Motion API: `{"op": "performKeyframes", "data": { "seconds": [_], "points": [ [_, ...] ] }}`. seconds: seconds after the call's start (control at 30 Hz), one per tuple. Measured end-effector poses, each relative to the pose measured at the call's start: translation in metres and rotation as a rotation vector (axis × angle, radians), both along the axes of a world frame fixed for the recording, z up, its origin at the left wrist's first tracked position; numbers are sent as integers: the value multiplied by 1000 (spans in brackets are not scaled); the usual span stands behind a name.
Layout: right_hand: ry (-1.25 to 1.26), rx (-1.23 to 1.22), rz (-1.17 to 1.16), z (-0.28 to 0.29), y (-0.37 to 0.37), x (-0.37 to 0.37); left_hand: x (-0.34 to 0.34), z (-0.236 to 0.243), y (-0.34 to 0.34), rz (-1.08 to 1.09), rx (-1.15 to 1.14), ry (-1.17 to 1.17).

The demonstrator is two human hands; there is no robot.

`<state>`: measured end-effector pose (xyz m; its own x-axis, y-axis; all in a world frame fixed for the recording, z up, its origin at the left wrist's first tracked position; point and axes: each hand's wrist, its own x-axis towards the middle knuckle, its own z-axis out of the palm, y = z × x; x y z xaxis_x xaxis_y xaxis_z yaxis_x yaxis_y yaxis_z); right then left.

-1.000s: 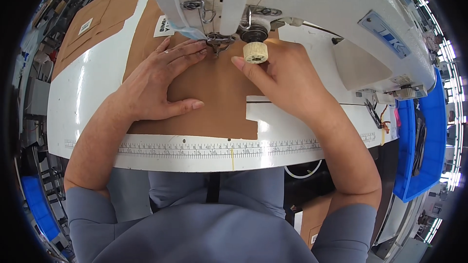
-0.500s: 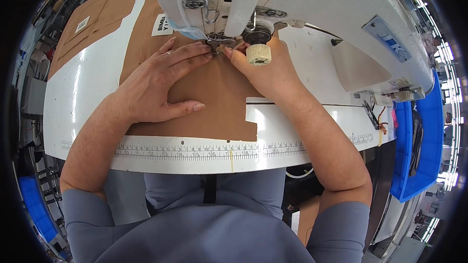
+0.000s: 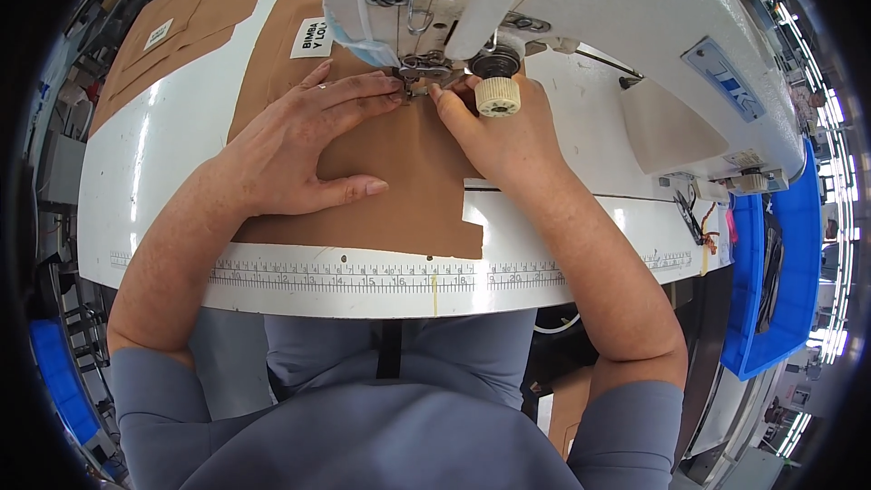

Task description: Sewing a pocket onto a leather or heavy fabric panel using an industrial sewing machine.

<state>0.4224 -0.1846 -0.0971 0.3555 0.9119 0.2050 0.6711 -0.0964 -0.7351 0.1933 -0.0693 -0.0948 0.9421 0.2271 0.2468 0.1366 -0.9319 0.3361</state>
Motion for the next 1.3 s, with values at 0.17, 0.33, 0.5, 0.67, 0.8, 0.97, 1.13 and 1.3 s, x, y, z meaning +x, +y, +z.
{"op": "performKeyframes", "data": {
  "seconds": [0.17,0.33,0.5,0.67,0.8,0.97,1.13,1.3],
  "points": [
    [-110,-50,9,4,-2,1,0,-1,-2,8,8,-1],
    [-246,17,92,3,-11,-1,-2,-1,0,20,16,-4],
    [-417,225,213,0,-18,-4,-2,-3,0,27,36,-8],
    [-651,312,326,5,-17,-7,0,-5,-3,26,59,-13],
    [-764,244,340,6,-20,-7,1,-3,-7,-18,105,-80],
    [-811,162,371,11,-20,-8,2,-3,-11,-7,10,-96],
    [-806,207,377,10,-20,-8,3,1,-13,-2,47,-73],
    [-810,214,369,10,-21,-11,2,2,-14,12,48,-50]
  ]
}}
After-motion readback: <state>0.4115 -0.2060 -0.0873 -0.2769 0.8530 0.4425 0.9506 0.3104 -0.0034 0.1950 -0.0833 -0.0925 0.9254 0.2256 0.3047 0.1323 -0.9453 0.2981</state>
